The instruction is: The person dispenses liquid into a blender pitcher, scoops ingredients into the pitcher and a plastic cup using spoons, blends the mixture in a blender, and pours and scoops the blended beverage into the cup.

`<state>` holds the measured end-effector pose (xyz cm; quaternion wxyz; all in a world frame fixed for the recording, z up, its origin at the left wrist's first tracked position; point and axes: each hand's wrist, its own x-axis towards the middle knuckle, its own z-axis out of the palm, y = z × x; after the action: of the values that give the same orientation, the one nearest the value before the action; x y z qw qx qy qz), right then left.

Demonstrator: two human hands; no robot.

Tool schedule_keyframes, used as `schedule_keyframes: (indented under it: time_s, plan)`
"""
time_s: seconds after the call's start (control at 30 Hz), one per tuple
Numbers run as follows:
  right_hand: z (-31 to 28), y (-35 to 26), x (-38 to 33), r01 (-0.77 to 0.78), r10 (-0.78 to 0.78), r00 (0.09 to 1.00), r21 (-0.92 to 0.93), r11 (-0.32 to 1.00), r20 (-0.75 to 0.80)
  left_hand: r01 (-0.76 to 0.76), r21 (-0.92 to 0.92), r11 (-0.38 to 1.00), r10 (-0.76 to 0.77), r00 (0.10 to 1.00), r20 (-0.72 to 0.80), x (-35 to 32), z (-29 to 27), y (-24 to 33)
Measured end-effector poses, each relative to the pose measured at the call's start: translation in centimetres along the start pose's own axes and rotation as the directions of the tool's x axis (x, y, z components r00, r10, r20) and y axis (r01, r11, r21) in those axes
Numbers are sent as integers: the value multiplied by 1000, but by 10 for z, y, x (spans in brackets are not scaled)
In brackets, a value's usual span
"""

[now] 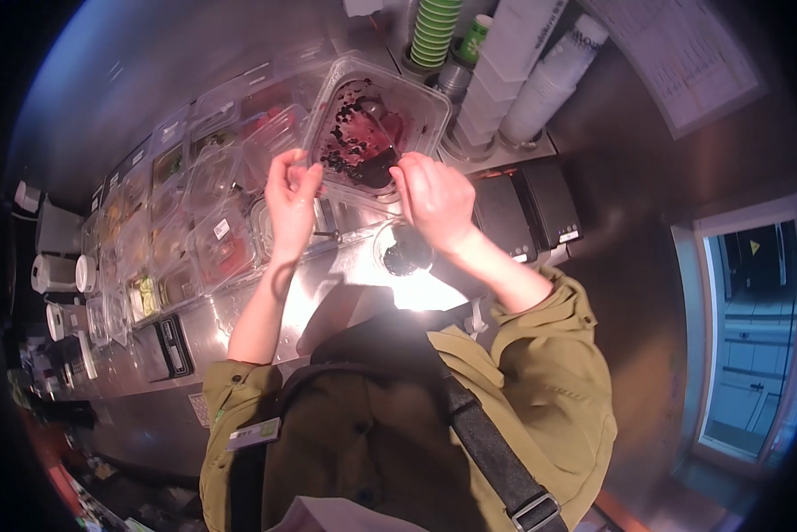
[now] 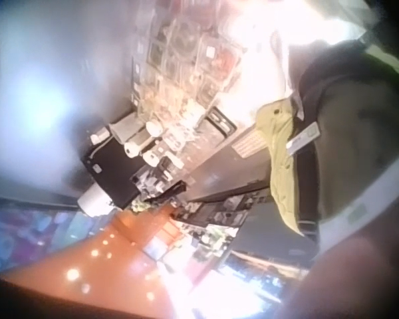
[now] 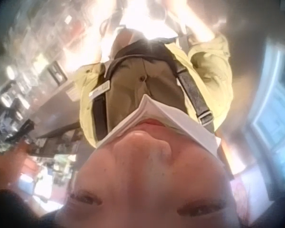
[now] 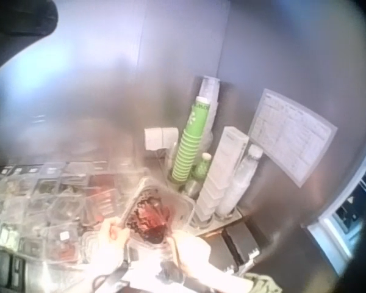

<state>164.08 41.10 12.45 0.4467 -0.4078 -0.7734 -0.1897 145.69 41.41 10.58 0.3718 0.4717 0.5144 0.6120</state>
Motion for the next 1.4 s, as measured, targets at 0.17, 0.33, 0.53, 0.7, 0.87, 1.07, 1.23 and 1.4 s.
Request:
schedule_keyframes:
  time_s: [0.17,0.33,0.53,0.7,0.87,1.07,1.23,1.4]
  plan:
    - [5,-18,9,-32,28,999,147,989,32,39,-216,976,-51,997,-50,-8,8,3]
    - [-20,-4,7,97,-199,932,322,942,302,-4,-31,1000,3,999,-41,1,-14,-8]
    - [-46,22,16,147,-310,862,386,911,401,-56,74,996,56,998,-2,8,-23,-5]
    - [-39,29,10,-239,98,904,303,922,417,-133,193,972,135,991,3,10,-16,8]
    - [-13,35,-26,-770,555,633,514,379,539,-177,239,955,182,983,3,12,-8,19]
    - [-17,35,-41,-783,593,183,481,-395,784,-146,264,953,140,989,43,11,-10,19]
    - [-41,37,-50,-715,549,145,471,-517,823,-64,141,988,61,998,31,11,-15,11]
    - [-84,40,-59,-700,602,211,549,-457,770,-85,195,977,79,996,37,15,-18,-4]
